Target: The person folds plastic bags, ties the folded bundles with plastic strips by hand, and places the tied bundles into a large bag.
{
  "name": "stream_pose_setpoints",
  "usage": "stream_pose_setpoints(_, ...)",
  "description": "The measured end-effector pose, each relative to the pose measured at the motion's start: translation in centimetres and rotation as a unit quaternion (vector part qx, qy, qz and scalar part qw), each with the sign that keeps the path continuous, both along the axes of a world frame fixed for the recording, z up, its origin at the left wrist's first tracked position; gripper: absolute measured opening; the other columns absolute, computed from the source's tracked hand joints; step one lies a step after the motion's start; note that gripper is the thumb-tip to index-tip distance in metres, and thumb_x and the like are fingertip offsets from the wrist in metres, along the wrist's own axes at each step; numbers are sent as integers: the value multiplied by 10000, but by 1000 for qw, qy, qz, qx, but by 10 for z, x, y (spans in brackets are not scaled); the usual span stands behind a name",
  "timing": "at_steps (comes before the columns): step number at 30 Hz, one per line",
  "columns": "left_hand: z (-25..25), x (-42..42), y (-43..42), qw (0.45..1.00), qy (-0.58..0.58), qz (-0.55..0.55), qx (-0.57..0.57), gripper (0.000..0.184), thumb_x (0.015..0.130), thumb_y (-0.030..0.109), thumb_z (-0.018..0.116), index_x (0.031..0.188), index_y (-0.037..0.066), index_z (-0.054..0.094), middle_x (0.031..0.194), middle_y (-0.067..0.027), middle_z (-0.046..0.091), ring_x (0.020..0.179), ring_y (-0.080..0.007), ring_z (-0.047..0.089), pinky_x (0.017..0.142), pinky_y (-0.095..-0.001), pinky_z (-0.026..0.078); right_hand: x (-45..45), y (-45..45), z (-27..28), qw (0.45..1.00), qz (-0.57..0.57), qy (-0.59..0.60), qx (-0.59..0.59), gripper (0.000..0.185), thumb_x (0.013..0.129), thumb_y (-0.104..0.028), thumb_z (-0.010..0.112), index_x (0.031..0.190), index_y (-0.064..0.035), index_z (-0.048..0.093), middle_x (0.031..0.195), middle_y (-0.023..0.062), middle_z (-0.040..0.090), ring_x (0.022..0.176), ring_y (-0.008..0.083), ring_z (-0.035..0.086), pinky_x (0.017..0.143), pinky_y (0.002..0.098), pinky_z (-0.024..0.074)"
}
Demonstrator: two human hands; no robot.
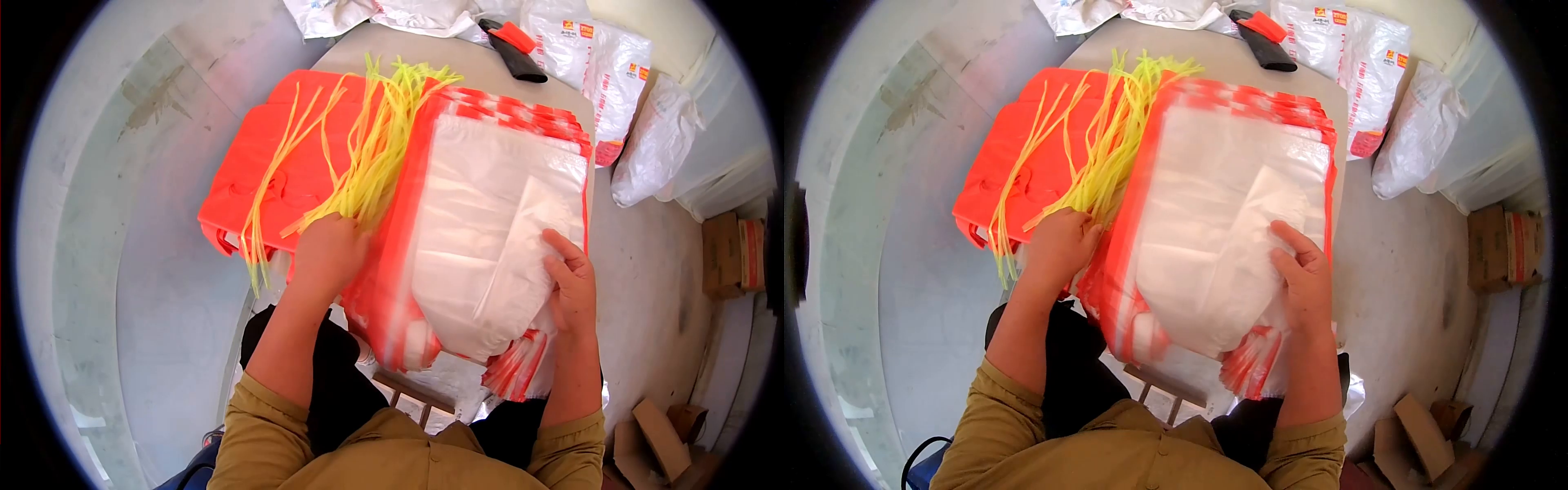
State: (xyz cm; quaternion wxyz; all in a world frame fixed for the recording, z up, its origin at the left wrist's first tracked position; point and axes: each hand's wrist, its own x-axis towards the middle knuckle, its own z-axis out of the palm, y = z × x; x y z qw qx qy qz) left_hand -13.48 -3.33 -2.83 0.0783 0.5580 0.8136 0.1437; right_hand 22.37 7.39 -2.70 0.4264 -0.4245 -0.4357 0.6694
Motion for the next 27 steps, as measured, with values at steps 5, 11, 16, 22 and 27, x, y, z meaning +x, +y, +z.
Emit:
stream_pose_setpoints(5,20,1,-4,990,-109,67,67,380,986,361,675,985,-5,778,891,-184,738,869,-367,715,792,-470,556,2,1,6,1000,-9,4,-18,446,986,33,619,1432,42,628,1404,129,675,1218,182,664,1064,324,532)
stream_pose_setpoints(11,12,-8,-2,821,-529,101,189,387,1109,308,581,1163,-28,764,949,-50,742,783,-118,628,722,-280,499,4,5,11,997,-33,49,-52,436,999,25,596,1433,35,629,1425,132,661,1267,199,642,1100,339,521)
stream_pose_setpoints(16,6,58,3,726,-663,51,173,342,1114,232,573,1280,-25,729,1049,-18,739,815,-53,590,725,-215,465,5,8,12,993,-55,88,-59,432,1009,-4,575,1437,31,623,1422,142,660,1268,218,649,1119,363,524)
stream_pose_setpoints(22,-4,138,0,775,-600,-173,98,372,1068,193,607,1413,74,680,1226,-11,706,900,-86,631,750,-228,519,16,12,22,988,-61,141,-25,445,1023,-72,561,1448,51,605,1441,179,645,1273,234,654,1123,377,522)
stream_pose_setpoints(27,63,141,10,669,-645,-240,-280,416,1076,172,591,1480,75,614,1164,-34,735,891,-110,646,742,-288,534,21,12,31,974,-10,226,13,497,1034,-102,529,1504,60,544,1477,197,622,1313,255,642,1136,388,513)
